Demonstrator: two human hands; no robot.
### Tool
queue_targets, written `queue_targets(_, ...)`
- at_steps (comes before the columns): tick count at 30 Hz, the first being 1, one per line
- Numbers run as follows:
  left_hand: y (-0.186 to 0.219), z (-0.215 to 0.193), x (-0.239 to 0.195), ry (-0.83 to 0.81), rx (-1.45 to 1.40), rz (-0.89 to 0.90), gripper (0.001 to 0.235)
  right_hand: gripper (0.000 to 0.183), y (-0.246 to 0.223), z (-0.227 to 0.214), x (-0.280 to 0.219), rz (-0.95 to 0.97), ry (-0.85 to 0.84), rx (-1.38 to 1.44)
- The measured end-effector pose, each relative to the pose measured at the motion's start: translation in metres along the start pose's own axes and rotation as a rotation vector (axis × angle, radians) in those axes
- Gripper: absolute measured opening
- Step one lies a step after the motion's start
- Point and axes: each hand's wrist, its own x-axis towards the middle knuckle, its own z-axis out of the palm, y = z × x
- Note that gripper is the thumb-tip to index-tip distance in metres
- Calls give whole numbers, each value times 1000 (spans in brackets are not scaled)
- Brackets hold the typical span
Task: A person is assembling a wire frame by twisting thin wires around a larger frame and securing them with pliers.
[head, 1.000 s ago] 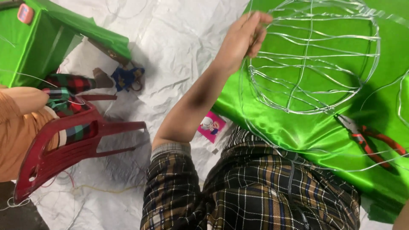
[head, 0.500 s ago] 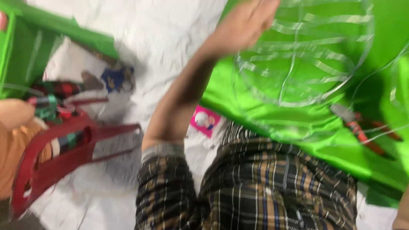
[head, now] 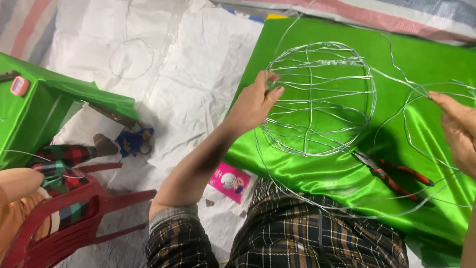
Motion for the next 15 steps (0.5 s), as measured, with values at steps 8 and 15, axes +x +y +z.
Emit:
queue_targets(8, 0, 13, 5, 77, -25, 58, 38, 36, -12, 14, -2, -19, -26, 153)
queue_targets(15, -12, 19, 8, -99, 217, -87, 46, 37, 49, 36, -14, -13, -39, 80)
